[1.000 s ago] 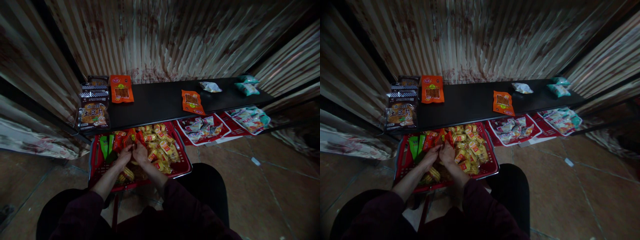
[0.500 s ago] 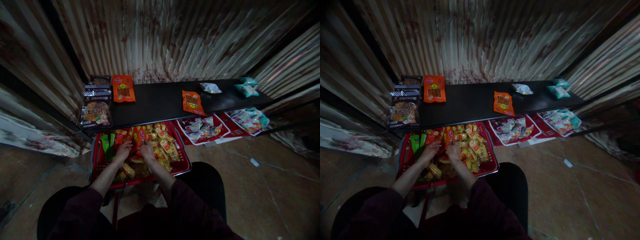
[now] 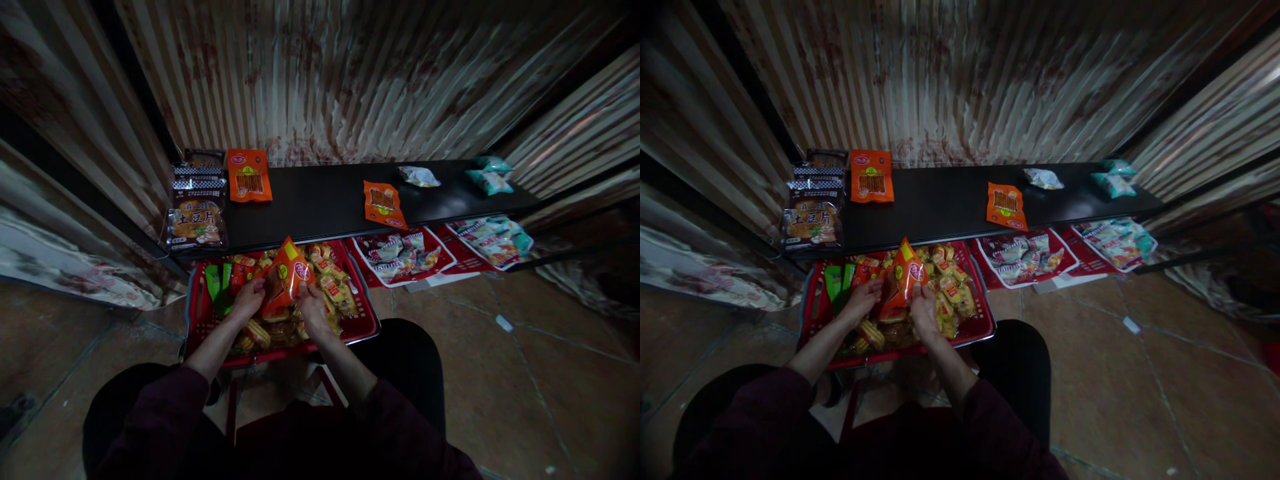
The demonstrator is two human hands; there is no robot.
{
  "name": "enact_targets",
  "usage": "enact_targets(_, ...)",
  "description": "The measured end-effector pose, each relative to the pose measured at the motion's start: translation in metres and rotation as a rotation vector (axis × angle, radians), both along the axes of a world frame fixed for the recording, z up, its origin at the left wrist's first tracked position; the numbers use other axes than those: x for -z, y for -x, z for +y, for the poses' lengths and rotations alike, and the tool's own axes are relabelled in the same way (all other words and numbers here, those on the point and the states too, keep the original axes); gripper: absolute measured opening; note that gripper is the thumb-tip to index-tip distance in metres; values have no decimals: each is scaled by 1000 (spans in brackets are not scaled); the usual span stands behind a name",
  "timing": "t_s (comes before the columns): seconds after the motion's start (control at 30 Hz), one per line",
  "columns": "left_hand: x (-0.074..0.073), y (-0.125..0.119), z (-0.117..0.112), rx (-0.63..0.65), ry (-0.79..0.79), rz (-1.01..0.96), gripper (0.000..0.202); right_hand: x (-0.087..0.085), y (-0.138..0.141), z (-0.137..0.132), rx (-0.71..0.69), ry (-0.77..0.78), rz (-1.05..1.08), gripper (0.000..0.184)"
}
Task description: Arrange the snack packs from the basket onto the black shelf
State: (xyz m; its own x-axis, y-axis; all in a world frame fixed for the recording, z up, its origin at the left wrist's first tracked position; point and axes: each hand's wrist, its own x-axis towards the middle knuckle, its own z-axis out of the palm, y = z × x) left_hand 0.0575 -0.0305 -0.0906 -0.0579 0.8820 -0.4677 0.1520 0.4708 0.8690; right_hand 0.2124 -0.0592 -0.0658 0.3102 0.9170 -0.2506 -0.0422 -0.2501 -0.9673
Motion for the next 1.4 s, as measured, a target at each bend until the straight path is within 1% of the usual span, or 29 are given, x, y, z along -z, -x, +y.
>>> enact_targets(0.13, -7, -1, -2, 23, -49, 0, 47, -13, -5, 2, 70, 47, 40, 35)
enact_targets(0.3, -14, -2, -2, 54, -64, -53, 58, -22, -11, 8, 103, 61, 94, 38)
enact_targets(0.43, -22, -3, -1, 26, -43, -145, 53, -25, -12, 10, 74, 39, 171, 38)
enact_targets(0.57, -35, 1, -1, -18, -41, -165, 42, -23, -15, 12, 50, 41, 156, 35)
enact_targets(0.67, -43, 7, -2, -14, -49, -202, 35, -22, -19, 14, 33, 25, 120, 33)
enact_targets(0.87, -54, 14, -2, -78, -70, -334, 36, -33, -18, 25, -2, -26, 158, 27)
enact_targets(0.97, -59, 15, -2, -58, -44, -467, 42, -40, -16, 30, -53, -15, 153, 24)
enact_targets(1.03, -62, 14, -3, -60, -15, -533, 45, -43, -15, 33, -89, -19, 139, 24)
enact_targets(1.13, -66, 14, -3, -101, 6, -570, 44, -45, -14, 35, -120, -46, 120, 26)
enact_targets(1.27, -68, 14, -2, -173, 25, -609, 38, -51, -14, 36, -143, -71, 174, 29)
enact_targets(1.4, -67, 13, 0, -253, 39, -647, 36, -60, -12, 33, -129, -25, 215, 37)
